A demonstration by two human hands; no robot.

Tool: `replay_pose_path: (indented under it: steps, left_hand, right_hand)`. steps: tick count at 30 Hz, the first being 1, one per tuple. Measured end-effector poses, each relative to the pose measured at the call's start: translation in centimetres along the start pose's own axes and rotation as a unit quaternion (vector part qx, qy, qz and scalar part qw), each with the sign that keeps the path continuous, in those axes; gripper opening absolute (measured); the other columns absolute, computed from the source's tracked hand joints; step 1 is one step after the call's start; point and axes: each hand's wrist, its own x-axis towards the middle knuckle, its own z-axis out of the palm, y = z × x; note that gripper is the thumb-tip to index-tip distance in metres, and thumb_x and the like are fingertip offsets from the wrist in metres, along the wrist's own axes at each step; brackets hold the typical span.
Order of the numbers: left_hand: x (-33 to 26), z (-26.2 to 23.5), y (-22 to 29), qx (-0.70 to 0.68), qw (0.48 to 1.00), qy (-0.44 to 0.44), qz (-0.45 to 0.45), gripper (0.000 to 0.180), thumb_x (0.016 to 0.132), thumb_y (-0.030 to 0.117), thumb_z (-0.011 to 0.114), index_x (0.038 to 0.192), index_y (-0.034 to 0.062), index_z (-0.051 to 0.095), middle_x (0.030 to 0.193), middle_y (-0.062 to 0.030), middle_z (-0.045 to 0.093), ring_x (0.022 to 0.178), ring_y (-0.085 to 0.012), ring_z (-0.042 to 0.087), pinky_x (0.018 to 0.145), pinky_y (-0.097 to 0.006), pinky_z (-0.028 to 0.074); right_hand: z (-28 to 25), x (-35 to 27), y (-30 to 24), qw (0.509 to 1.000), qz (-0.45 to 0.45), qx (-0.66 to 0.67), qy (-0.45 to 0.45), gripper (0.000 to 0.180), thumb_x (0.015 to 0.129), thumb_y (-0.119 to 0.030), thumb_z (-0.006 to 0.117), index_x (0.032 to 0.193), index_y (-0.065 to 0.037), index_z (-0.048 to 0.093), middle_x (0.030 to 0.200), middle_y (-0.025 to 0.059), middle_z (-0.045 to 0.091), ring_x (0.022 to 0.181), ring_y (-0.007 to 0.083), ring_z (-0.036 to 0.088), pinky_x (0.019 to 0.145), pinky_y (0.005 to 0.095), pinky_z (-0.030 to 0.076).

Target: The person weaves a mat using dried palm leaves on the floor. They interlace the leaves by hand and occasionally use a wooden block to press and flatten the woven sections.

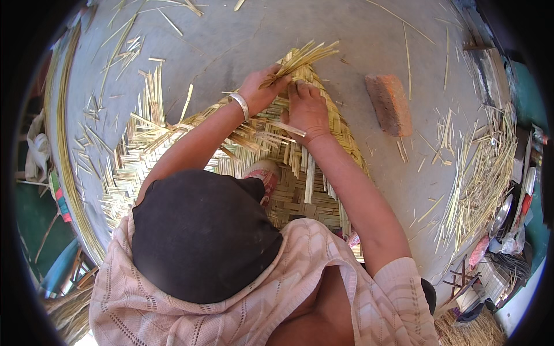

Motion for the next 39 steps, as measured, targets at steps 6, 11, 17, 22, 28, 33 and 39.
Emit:
replay_pose_path:
  steps: [6,11,17,22,28,33,39]
  left_hand:
    - [-1.7,1.3,0.5,0.209,0.974,-0.024,0.081,0.033,0.083,0.01,0.06,0.117,0.0084,0.059,0.104,-0.0152,0.068,0.094,-0.0342,0.065,0.081,-0.042,0.052]
    - [-2.4,1.9,-0.5,0.196,0.966,0.008,0.171,0.043,0.08,0.004,0.06,0.122,0.0089,0.057,0.119,-0.0135,0.064,0.111,-0.0323,0.06,0.094,-0.04,0.049]
    - [-1.3,2.1,-0.7,0.252,0.957,0.033,0.142,0.082,0.081,0.051,0.067,0.142,0.0026,0.041,0.152,-0.0235,0.032,0.144,-0.0349,0.028,0.117,-0.043,0.023]
    - [-0.1,1.5,-0.8,0.283,0.95,-0.056,0.117,0.1,0.079,0.069,0.06,0.145,-0.001,0.033,0.151,-0.0227,0.035,0.143,-0.0344,0.03,0.117,-0.043,0.024]
    - [0.0,1.2,-0.8,0.324,0.933,-0.083,0.132,0.088,0.083,0.063,0.058,0.14,-0.0019,0.042,0.146,-0.0196,0.044,0.139,-0.032,0.037,0.115,-0.042,0.028]
    - [-0.1,1.3,-0.4,0.392,0.901,-0.091,0.164,0.073,0.081,0.044,0.067,0.135,-0.0007,0.049,0.143,-0.0177,0.047,0.137,-0.0314,0.04,0.115,-0.042,0.029]
    - [-0.5,1.3,-0.9,0.321,0.928,-0.048,0.185,0.056,0.086,0.036,0.064,0.131,0.0049,0.054,0.137,-0.0143,0.054,0.131,-0.0312,0.046,0.11,-0.042,0.035]
  right_hand:
    - [1.8,-0.3,-0.2,0.997,-0.039,-0.07,-0.011,0.039,0.085,-0.027,0.051,0.118,-0.008,0.06,0.127,0.0098,0.057,0.117,0.0267,0.051,0.091,0.0409,0.042]
    - [2.0,-1.1,0.1,0.997,-0.041,0.043,0.054,0.04,0.083,-0.029,0.058,0.118,-0.01,0.061,0.12,0.0112,0.062,0.113,0.026,0.057,0.097,0.0464,0.041]
    - [0.6,-2.4,-0.5,1.0,0.0,0.029,-0.006,0.057,0.077,-0.041,0.066,0.122,-0.007,0.059,0.129,0.0142,0.056,0.122,0.0349,0.047,0.105,0.0482,0.034]
    - [-1.2,-2.6,-1.0,0.998,0.008,0.031,-0.047,0.077,0.076,-0.054,0.067,0.133,-0.006,0.049,0.14,0.0167,0.046,0.132,0.0364,0.036,0.112,0.0476,0.026]
    - [-1.8,-3.1,-1.1,0.994,0.019,-0.015,-0.109,0.085,0.079,-0.054,0.064,0.141,-0.003,0.039,0.142,0.0185,0.043,0.132,0.0374,0.035,0.114,0.047,0.023]
    - [-0.7,-3.2,-1.3,0.999,0.024,0.012,-0.047,0.074,0.081,-0.044,0.064,0.139,-0.004,0.043,0.142,0.0194,0.04,0.13,0.0391,0.036,0.114,0.0476,0.024]
    - [-0.8,-3.3,-1.3,1.0,0.0,-0.019,-0.025,0.071,0.077,-0.038,0.067,0.134,0.0,0.046,0.13,0.0201,0.05,0.123,0.037,0.044,0.108,0.0478,0.032]
